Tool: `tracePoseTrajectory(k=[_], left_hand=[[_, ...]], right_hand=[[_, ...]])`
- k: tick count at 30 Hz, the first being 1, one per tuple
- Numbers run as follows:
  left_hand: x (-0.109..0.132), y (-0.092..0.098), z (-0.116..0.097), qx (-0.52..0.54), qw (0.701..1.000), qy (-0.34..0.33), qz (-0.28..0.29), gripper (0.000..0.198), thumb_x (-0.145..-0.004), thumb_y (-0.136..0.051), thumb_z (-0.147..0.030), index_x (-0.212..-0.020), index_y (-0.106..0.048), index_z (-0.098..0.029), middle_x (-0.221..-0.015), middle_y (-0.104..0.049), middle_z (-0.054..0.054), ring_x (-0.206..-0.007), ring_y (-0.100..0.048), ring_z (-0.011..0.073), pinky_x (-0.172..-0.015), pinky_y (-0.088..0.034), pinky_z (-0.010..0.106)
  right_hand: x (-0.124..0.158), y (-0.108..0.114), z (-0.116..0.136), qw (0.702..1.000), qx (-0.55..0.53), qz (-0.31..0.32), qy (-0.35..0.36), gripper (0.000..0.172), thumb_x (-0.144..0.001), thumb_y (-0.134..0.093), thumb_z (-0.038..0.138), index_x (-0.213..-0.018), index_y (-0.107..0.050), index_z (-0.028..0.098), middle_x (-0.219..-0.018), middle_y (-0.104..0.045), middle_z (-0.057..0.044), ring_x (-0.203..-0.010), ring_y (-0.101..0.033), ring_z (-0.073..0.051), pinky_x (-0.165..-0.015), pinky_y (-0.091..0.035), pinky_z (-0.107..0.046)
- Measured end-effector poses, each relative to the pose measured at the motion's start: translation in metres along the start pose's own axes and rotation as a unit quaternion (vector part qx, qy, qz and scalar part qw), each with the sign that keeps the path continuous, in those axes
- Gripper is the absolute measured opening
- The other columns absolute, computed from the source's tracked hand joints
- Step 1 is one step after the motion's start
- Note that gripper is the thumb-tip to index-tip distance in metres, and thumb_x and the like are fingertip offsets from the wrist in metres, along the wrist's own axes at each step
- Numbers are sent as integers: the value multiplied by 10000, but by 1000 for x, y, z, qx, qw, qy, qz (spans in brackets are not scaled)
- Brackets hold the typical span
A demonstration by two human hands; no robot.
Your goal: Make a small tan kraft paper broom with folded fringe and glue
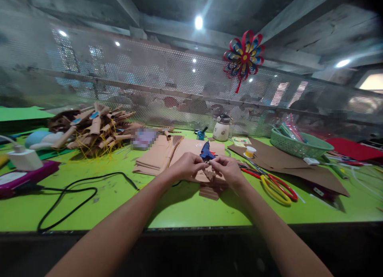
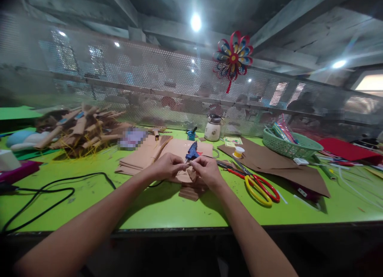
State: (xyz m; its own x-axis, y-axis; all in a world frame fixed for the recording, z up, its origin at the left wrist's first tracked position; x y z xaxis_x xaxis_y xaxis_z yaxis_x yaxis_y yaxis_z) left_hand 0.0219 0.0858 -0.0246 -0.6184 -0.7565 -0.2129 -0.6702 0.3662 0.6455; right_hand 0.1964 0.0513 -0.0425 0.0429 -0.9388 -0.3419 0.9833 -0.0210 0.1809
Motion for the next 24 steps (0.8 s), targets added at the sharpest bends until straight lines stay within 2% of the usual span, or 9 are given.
tracePoseTrajectory(k=[3,7,13,16,19,21,24], left_hand=[[-2,2,1,8,1000,13,-23,523,-711,-548,-620,-553,-559,-122,-396,-410,-45,-389,-319,63,-402,-196,200],[-1,2,0,28,999,-21,-29,514,-711,-561,-603,-536,-538,-120,-426,-388,-51,-413,-291,51,-409,-183,194],[3,6,-1,94,993,-27,69,383,-777,-540,-488,-794,-628,-115,-488,-504,-33,-418,-391,67,-435,-289,182],[3,7,2,74,996,-34,47,342,-777,-544,-452,-716,-608,-121,-489,-508,-30,-432,-420,74,-446,-307,181],[2,5,7,57,998,-13,36,341,-779,-530,-444,-698,-602,-121,-489,-538,-15,-435,-456,91,-446,-322,188],[2,4,9,45,998,1,38,331,-774,-529,-431,-706,-612,-118,-516,-576,5,-465,-497,110,-462,-346,195],[3,4,8,-2,1000,-10,24,300,-763,-537,-394,-720,-645,-117,-607,-632,33,-553,-540,128,-498,-356,194]], right_hand=[[1,1,4,1000,-13,6,-3,309,-691,-685,441,-647,-614,144,-505,-524,28,-424,-395,-63,-412,-300,-200],[1,1,5,999,-38,10,-18,335,-677,-690,465,-641,-592,147,-494,-513,37,-403,-371,-53,-393,-278,-195],[-1,6,2,996,-79,26,-39,307,-673,-705,426,-628,-596,142,-509,-545,32,-401,-397,-48,-403,-298,-187],[-2,7,1,995,-70,49,-45,274,-697,-685,402,-687,-644,132,-561,-591,7,-455,-458,-65,-456,-357,-197],[-2,7,2,998,-15,58,-34,256,-724,-651,379,-784,-686,132,-619,-629,-15,-496,-500,-86,-502,-403,-217],[-1,6,3,997,62,47,0,219,-739,-627,337,-796,-701,140,-631,-642,-21,-507,-521,-99,-508,-415,-223],[-1,5,3,986,152,31,63,175,-763,-585,277,-785,-712,159,-624,-649,-20,-526,-547,-116,-511,-431,-226]])
Point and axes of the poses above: each hand's wrist, its own x-axis away from the middle knuckle, its own y-axis out of the back of the hand, z = x × y, the point moved 1 cm from there along -x, towards the middle knuckle
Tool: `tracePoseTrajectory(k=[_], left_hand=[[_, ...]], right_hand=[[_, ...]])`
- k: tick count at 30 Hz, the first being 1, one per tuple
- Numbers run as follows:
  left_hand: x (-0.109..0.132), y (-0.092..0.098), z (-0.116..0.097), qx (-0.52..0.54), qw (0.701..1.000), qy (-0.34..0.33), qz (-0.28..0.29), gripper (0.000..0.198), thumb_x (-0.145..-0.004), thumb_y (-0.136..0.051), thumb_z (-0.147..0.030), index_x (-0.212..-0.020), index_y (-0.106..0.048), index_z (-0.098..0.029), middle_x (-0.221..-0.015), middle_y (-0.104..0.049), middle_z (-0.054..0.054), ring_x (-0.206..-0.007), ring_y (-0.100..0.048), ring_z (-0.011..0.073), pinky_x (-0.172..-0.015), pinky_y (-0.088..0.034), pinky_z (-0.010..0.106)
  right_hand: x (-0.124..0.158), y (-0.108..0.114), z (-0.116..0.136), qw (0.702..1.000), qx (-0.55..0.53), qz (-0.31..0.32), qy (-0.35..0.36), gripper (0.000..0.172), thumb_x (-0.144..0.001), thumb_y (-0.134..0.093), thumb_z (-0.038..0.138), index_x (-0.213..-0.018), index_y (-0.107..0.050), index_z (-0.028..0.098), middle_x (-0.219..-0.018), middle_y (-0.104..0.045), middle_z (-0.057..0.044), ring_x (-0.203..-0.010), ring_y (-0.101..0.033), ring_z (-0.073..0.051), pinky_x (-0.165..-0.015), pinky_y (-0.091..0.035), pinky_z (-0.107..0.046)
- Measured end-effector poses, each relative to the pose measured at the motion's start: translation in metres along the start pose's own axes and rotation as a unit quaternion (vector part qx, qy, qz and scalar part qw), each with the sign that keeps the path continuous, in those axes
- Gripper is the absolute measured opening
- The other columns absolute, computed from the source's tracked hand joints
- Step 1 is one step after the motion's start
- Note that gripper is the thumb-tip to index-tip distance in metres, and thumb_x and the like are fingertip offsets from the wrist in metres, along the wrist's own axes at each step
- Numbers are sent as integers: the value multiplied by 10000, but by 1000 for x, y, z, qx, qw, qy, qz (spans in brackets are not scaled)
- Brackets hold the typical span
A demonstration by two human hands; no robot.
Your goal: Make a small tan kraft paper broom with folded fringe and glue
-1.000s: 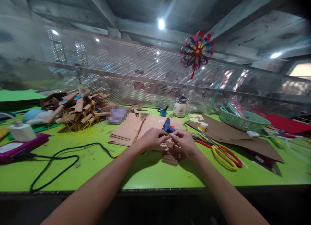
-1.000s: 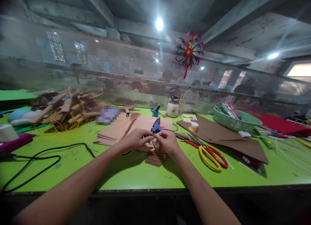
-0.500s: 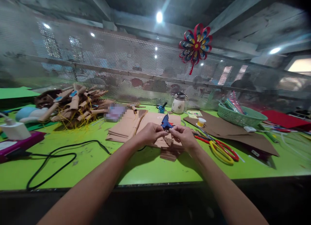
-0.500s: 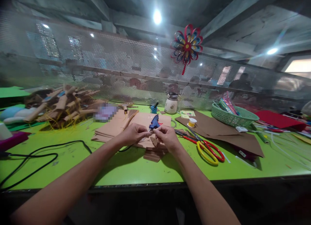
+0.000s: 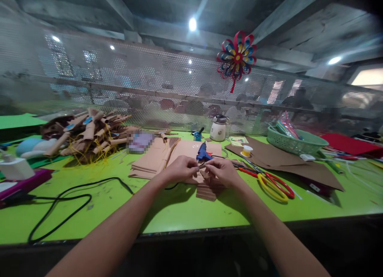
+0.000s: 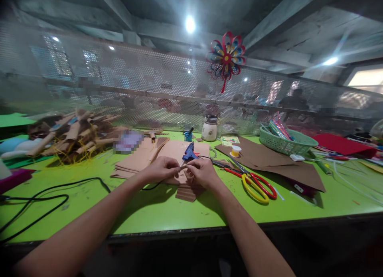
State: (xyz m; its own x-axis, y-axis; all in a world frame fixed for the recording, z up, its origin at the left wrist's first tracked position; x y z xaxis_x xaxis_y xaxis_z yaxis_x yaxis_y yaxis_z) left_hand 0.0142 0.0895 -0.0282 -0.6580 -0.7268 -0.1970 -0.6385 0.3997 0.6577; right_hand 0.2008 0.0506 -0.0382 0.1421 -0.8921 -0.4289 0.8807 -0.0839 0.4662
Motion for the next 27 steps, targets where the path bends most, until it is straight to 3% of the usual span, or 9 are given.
tracePoseTrajectory(k=[4,11,19,27], left_hand=[[1,-1,-7,-58,998,-26,5,335,-815,-481,-396,-886,-681,-137,-706,-676,46,-618,-566,140,-544,-361,196],[0,-6,-9,-149,988,-27,-13,298,-840,-464,-341,-726,-651,-140,-595,-628,34,-523,-483,125,-522,-299,209],[1,-10,-7,-210,976,-53,-38,272,-838,-432,-279,-778,-661,-146,-678,-648,68,-556,-491,144,-524,-267,234],[0,-20,-11,-260,962,-16,-85,256,-831,-436,-260,-774,-659,-149,-687,-655,108,-609,-552,191,-567,-314,275]], right_hand=[[1,-4,-1,997,43,1,63,169,-797,-560,247,-815,-711,173,-665,-676,-35,-562,-578,-136,-554,-459,-251],[2,-9,-9,978,148,-7,149,194,-821,-534,204,-903,-709,196,-863,-715,-81,-717,-636,-182,-693,-485,-314],[3,-11,-8,969,195,-11,150,179,-838,-503,168,-875,-677,163,-836,-697,-86,-721,-618,-174,-686,-461,-290],[7,-22,-7,957,256,-50,125,161,-857,-462,159,-815,-617,158,-785,-656,-75,-690,-562,-174,-651,-405,-276]])
Point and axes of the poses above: each hand's wrist, its own x-axis away from the middle knuckle, its own y-axis out of the back of the hand, z = x × y, the point moved 1 cm from there along -x, towards the middle knuckle
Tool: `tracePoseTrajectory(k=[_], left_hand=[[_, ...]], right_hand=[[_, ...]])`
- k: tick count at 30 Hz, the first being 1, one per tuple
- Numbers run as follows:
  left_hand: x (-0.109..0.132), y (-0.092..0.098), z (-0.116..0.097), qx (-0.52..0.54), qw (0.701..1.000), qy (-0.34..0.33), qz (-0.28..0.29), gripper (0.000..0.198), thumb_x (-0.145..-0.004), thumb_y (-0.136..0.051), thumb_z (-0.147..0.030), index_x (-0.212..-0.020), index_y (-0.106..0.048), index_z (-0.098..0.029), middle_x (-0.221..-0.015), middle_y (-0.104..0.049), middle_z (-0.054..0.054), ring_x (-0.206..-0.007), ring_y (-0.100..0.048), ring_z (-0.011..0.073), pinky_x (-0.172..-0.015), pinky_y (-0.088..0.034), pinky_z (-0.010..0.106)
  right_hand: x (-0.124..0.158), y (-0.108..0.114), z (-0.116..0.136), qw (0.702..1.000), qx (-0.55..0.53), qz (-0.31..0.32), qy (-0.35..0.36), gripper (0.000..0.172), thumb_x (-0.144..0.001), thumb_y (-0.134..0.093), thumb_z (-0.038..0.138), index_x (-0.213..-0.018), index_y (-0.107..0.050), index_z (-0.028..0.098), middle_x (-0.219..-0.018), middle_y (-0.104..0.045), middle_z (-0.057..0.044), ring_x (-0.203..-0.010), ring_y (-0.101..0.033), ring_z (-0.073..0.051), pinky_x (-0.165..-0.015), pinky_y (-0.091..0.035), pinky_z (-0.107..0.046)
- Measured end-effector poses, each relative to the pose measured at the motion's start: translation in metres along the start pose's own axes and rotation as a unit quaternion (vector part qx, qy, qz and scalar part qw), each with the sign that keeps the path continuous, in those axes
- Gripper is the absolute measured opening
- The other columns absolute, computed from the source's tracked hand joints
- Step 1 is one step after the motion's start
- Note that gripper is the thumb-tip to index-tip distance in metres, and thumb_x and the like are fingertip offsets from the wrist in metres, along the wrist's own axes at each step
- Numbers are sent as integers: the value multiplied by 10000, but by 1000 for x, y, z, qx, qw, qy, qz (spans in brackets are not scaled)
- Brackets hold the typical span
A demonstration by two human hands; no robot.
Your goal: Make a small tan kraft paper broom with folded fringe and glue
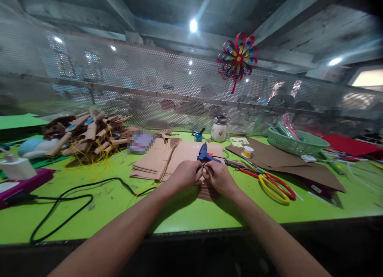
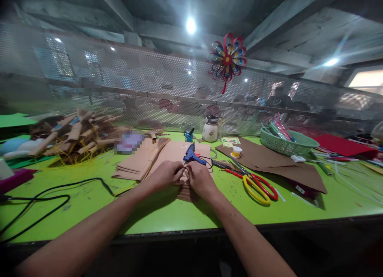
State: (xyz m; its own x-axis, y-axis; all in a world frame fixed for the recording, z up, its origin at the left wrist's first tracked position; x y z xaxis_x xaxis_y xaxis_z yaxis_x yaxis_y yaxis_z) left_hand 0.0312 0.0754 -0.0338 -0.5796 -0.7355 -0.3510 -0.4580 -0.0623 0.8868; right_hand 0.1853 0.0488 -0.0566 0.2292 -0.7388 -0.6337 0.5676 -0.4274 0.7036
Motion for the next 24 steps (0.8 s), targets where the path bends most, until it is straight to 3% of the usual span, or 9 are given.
tracePoseTrajectory(k=[7,16,24], left_hand=[[5,-5,-11,-75,997,-15,7,259,-868,-391,-216,-941,-613,-104,-793,-670,168,-678,-618,262,-586,-366,316],[8,-6,-25,-70,997,-6,26,230,-837,-400,-138,-983,-564,-69,-826,-661,165,-742,-626,271,-631,-417,339],[7,-7,-23,-19,999,26,13,170,-854,-399,-134,-940,-542,-105,-884,-655,142,-774,-617,233,-682,-437,321]], right_hand=[[3,-8,10,996,72,-29,-52,175,-889,-421,185,-765,-544,172,-700,-603,-55,-643,-528,-173,-600,-353,-270],[6,-11,14,990,133,-48,-9,214,-880,-373,143,-742,-536,159,-703,-574,-72,-635,-509,-176,-606,-352,-276],[4,-9,24,995,56,-56,-56,225,-864,-389,114,-793,-602,134,-745,-636,-84,-649,-555,-176,-633,-390,-280]])
Point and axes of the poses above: each hand's wrist, its own x-axis away from the middle knuckle, its own y-axis out of the back of the hand, z = x × y, the point moved 1 cm from there along -x, towards the middle knuckle
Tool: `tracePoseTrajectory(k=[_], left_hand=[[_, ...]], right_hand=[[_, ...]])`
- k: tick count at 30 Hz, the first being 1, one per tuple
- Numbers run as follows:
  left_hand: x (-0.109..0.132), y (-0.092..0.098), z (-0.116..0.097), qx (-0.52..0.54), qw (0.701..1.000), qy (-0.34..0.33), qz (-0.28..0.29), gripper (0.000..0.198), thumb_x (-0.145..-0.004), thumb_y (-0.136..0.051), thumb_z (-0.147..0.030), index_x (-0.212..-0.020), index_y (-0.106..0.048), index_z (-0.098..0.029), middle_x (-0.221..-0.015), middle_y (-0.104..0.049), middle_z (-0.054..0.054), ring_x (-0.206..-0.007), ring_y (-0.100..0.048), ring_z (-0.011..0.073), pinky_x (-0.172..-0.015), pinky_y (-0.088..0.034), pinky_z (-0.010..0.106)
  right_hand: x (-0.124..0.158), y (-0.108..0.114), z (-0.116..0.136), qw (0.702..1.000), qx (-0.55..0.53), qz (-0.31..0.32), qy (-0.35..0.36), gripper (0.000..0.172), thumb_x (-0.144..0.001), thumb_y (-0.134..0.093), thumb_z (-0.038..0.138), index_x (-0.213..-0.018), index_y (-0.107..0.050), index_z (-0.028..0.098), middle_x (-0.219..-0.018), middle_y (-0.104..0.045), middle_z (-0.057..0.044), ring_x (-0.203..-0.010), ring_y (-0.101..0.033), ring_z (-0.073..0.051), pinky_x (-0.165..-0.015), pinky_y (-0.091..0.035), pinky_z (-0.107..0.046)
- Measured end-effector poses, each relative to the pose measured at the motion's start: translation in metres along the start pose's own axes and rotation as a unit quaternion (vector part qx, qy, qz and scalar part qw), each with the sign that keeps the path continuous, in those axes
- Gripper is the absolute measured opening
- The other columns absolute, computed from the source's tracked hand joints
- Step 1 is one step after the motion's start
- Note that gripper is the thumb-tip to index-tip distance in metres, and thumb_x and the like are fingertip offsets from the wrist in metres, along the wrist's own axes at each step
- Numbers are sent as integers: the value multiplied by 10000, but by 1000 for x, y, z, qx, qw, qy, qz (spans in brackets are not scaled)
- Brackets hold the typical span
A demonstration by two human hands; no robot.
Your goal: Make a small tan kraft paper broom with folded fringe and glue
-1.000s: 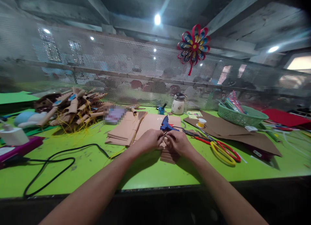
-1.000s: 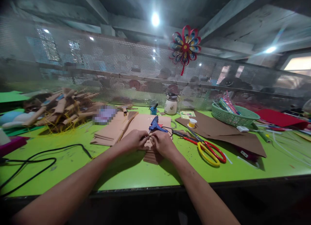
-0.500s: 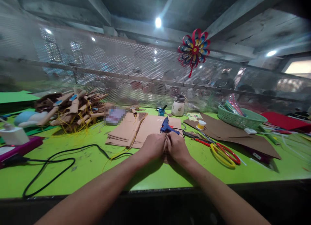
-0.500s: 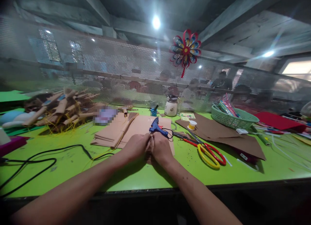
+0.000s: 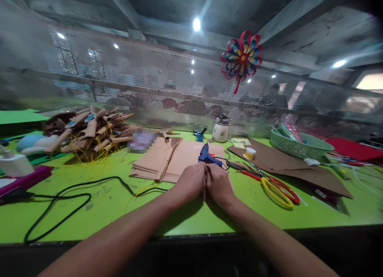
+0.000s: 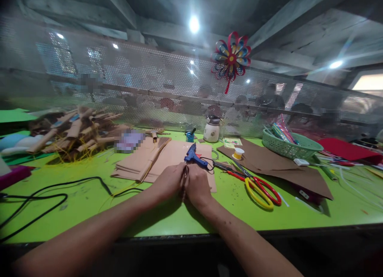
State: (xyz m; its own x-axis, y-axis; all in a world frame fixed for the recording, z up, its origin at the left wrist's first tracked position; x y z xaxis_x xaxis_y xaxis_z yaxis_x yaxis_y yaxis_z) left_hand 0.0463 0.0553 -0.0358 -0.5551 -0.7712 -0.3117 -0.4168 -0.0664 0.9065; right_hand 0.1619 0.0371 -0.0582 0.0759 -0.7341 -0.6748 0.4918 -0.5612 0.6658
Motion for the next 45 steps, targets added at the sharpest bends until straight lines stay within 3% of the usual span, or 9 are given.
tracePoseTrajectory(k=[9,14,19,25,30,33,38,45], left_hand=[[0,-2,1,-76,996,22,-38,198,-868,-371,-122,-993,-523,-101,-831,-643,136,-735,-618,244,-638,-445,331],[0,-6,-1,-108,993,1,-41,193,-851,-389,-112,-973,-536,-90,-793,-625,135,-742,-613,252,-643,-458,340],[1,-11,-2,-119,991,-33,-47,216,-829,-387,-70,-968,-552,-86,-825,-629,144,-769,-605,248,-667,-454,335],[-6,-11,14,-10,999,11,-40,222,-821,-467,-169,-1014,-559,-109,-828,-665,121,-718,-613,223,-625,-434,295],[-15,-7,35,115,992,-48,-33,264,-763,-570,-208,-1014,-637,-160,-896,-683,67,-766,-609,176,-655,-430,238],[-16,1,41,111,989,-85,-40,250,-810,-514,-216,-993,-680,-175,-947,-675,69,-829,-598,168,-723,-430,243],[-17,17,44,-25,991,-135,-7,249,-801,-497,-215,-921,-715,-209,-874,-680,63,-834,-586,182,-847,-380,324],[-15,29,62,-107,988,-113,-6,210,-732,-522,-265,-745,-728,-224,-900,-672,55,-874,-575,198,-974,-268,424]], right_hand=[[-5,9,3,971,-222,-8,-86,263,-848,-451,144,-970,-684,129,-943,-709,-85,-850,-644,-177,-805,-466,-275],[-5,12,6,972,-219,0,-89,260,-828,-460,126,-937,-697,124,-917,-710,-91,-828,-641,-181,-805,-464,-282],[-1,13,8,978,-194,27,-72,260,-837,-430,116,-851,-689,138,-805,-693,-81,-730,-612,-173,-711,-458,-274],[-6,13,0,979,-194,38,-43,220,-821,-483,177,-896,-688,154,-871,-697,-83,-759,-609,-180,-719,-448,-282],[-19,21,-32,964,-199,-42,-173,270,-807,-498,322,-675,-654,145,-623,-627,-31,-576,-521,-151,-556,-397,-253],[-25,25,-56,952,-182,-67,-235,319,-808,-456,364,-634,-607,143,-563,-566,-16,-539,-474,-139,-509,-353,-245],[-28,19,-71,957,-175,-8,-231,298,-767,-465,327,-550,-567,149,-495,-512,4,-501,-448,-122,-475,-320,-226],[-25,13,-68,964,-146,124,-184,253,-694,-595,320,-519,-626,141,-490,-562,-6,-466,-457,-108,-450,-297,-218]])
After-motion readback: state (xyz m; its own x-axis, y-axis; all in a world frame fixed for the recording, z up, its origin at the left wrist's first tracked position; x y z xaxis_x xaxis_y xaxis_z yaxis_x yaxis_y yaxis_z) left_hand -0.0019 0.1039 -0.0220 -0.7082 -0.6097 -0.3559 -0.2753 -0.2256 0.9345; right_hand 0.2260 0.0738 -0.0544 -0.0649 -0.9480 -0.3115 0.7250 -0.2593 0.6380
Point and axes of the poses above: each hand's wrist, its own x-axis away from the middle knuckle, its own y-axis out of the back of the hand, z = x × y, the point moved 1 cm from there along -x, towards the middle knuckle
